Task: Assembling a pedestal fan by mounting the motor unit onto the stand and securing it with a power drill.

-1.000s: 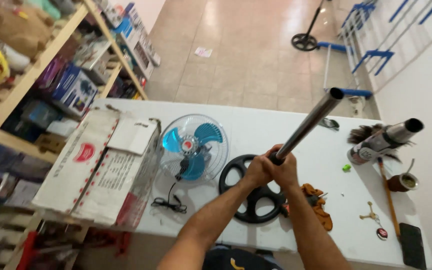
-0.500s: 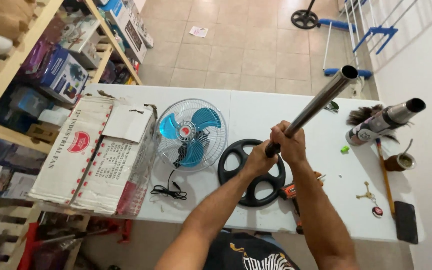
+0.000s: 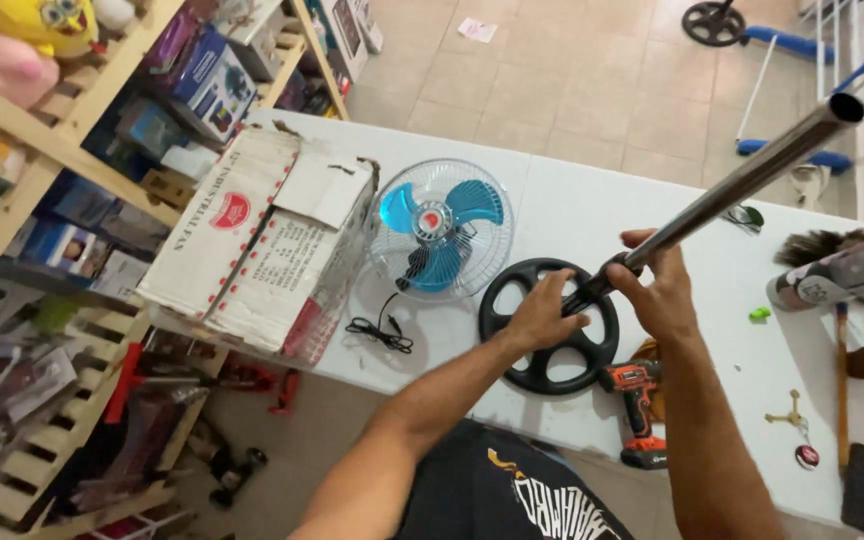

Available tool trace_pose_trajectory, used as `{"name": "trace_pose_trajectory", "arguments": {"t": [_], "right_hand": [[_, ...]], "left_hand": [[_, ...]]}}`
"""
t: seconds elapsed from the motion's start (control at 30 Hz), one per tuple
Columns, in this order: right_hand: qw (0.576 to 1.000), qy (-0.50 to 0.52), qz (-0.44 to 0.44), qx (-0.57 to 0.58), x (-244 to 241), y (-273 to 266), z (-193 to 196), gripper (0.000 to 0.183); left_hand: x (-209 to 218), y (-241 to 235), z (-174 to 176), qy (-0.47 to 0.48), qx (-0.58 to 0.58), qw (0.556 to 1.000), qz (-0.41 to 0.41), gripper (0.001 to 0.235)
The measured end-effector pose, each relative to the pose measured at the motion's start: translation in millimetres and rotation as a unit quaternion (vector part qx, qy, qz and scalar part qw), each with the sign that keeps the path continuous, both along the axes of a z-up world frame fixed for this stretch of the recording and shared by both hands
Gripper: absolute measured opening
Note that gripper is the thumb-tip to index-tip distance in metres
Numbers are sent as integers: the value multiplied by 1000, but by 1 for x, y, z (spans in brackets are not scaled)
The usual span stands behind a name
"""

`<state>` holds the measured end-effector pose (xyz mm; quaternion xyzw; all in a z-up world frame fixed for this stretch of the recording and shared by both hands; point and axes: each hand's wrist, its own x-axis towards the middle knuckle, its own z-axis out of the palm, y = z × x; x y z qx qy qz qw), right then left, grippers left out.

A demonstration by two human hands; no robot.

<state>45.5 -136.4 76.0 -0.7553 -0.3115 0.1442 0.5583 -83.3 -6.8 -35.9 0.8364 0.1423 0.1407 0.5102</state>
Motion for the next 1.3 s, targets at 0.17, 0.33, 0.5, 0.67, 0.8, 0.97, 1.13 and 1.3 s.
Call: {"name": "trace_pose_trajectory", "arguments": {"t": [0.17, 0.33, 0.5, 0.67, 0.8, 0.97, 1.13, 1.3], "right_hand": [[989, 84, -99, 67, -45, -57, -19, 67], [941, 144, -103, -289, -58, -119, -111, 20], [899, 271, -18, -342, -61, -111, -140, 17], [905, 263, 218, -253, -68, -39, -221, 26], [930, 205, 103, -288, -59, 92, -272, 45], [971, 127, 24, -203, -14, 190, -317, 59], [917, 388, 88, 15, -58, 278, -157, 39], [930, 332, 156, -19, 2, 284, -300, 35]], "left_hand": [[-109, 41, -118, 253, -15, 967, 11, 38], [-201, 115, -208, 261, 56, 944, 193, 35], [-187, 179, -231, 162, 182, 921, 304, 42], [-149, 221, -265, 100, 115, 943, 296, 37], [-127, 241, -262, 176, 15, 940, 293, 60], [-124, 239, -244, 191, 8, 960, 207, 37], [-112, 240, -234, 150, -7, 981, 120, 37], [-99, 235, -284, -171, -689, 665, 230, 24]]}}
